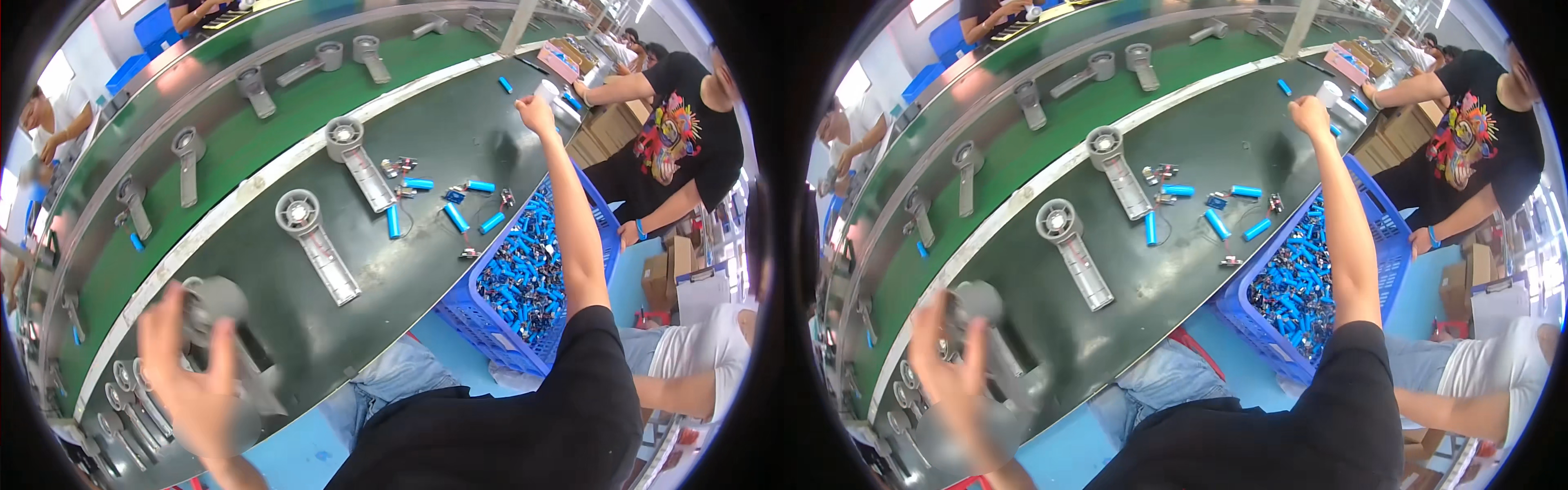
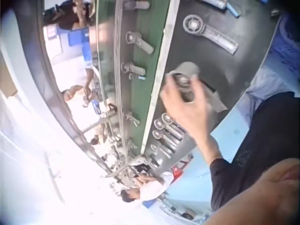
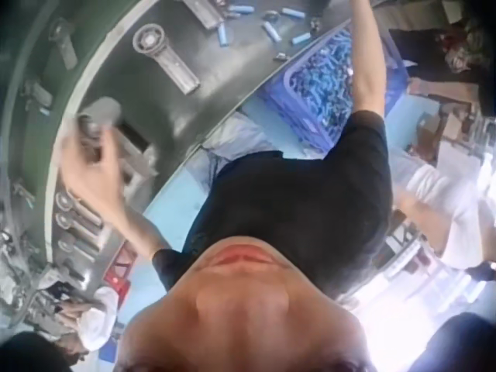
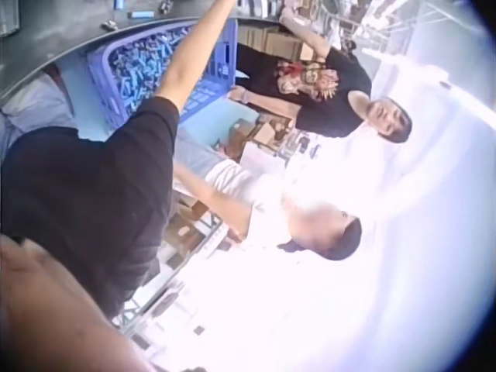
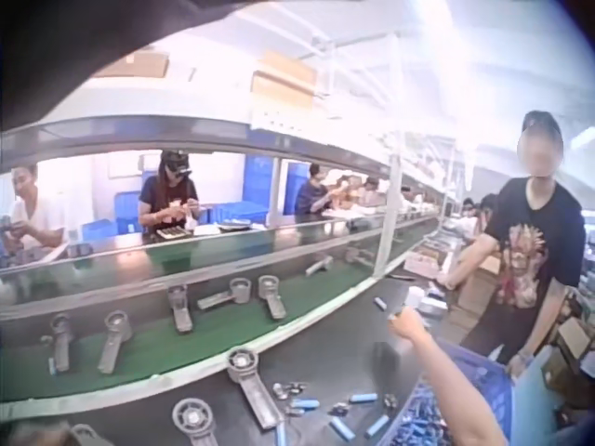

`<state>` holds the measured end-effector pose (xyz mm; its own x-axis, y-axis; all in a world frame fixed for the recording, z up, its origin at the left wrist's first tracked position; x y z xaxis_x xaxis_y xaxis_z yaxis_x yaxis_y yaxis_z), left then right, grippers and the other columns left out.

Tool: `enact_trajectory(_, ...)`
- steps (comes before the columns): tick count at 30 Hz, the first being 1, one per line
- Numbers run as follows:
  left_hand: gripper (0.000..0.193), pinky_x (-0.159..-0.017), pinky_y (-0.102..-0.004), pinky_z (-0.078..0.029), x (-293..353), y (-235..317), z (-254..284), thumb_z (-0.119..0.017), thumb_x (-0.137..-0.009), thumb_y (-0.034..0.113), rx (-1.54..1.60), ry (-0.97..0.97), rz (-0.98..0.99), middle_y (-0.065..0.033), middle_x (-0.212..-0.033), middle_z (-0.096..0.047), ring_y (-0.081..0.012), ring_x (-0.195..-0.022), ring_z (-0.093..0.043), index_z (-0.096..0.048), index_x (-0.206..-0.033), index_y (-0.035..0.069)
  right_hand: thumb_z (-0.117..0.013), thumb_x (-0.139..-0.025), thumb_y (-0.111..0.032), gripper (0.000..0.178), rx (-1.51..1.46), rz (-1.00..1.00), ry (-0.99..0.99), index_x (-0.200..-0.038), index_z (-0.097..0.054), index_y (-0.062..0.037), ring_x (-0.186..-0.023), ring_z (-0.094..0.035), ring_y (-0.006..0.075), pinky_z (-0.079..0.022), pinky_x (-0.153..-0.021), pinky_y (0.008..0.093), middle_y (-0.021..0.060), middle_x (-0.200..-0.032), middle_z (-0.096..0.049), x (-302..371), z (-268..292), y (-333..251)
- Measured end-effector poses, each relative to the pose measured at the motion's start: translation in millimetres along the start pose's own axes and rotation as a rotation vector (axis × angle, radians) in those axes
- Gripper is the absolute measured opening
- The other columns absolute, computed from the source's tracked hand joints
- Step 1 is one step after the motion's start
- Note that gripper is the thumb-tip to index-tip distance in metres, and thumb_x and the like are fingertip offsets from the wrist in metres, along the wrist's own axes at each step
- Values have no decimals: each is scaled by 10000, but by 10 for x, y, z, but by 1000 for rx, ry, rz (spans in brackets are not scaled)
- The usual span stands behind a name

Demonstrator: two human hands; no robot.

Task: Manual assembly of small electronic components on a factory production line.

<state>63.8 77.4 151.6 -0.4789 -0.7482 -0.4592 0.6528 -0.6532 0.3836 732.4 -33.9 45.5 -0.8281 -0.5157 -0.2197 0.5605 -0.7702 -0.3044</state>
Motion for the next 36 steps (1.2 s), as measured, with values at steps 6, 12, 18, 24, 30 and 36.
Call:
enact_trajectory(6,594,-847,-406,-469,456,293,-783,-787,-732,57,76,-67,155,-164,-1088,-556,-323,-967,-568,-586,-1288,4,-572,-874,-214,523,192,33,204,-1390,-525,-140,-1294,-492,349,-417,-1034,545,177,-1444,-461,-363,-337,706)
enact_trajectory(12,604,-922,-409,-450,474,339,-999,-768,-777,60,63,-69,200,-169,-1181,-540,-330,-1063,-544,-557,-1342,26,-616,-860,-125,456,130,194,140,-1313,-586,-85,-1170,-596,365,-487,-973,460,184,-1268,-617,-341,-270,855)
enact_trajectory(18,557,-962,-411,-434,484,326,-918,-735,-831,82,56,-71,207,-181,-1238,-542,-335,-1122,-539,-551,-1355,35,-709,-872,-110,349,-862,178,65,-1196,-630,-9,-997,-646,136,-508,-885,285,110,-1120,-698,513,157,-24)
enact_trajectory(24,401,-936,-387,-450,430,384,-597,-707,-846,52,127,149,105,-165,-1160,-609,-314,-1067,-579,-634,-1238,18,-700,-859,-16,325,-1198,502,-39,-1174,-619,-14,-991,-646,150,-523,-889,305,86,-1098,-673,1680,649,-1333)
enact_trajectory(30,524,-1026,-382,-431,290,565,-549,-742,-802,97,722,77,-81,-190,-1307,-596,-308,-1194,-579,-607,-1300,2,-724,-801,34,310,-1658,599,-621,-1098,-641,3,-985,-659,237,-537,-886,361,135,-1104,-644,2964,443,-2469)
enact_trajectory(36,450,-1035,-329,-443,640,255,-679,-536,-965,-17,1209,75,191,-195,-1370,-563,-223,-1230,-562,-483,-1412,-27,-722,-809,65,443,-1516,660,-997,-1233,-600,19,-1044,-655,190,-530,-936,334,134,-1182,-655,3942,300,-3231)
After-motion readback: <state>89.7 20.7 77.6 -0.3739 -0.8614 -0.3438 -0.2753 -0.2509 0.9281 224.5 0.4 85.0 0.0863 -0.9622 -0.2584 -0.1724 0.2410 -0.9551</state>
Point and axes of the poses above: each hand's wrist, its own x-axis away from the middle knuckle, its own z-axis out of the back of the hand, y = z × x, the point moved 6 cm from there along -x, towards the middle knuckle
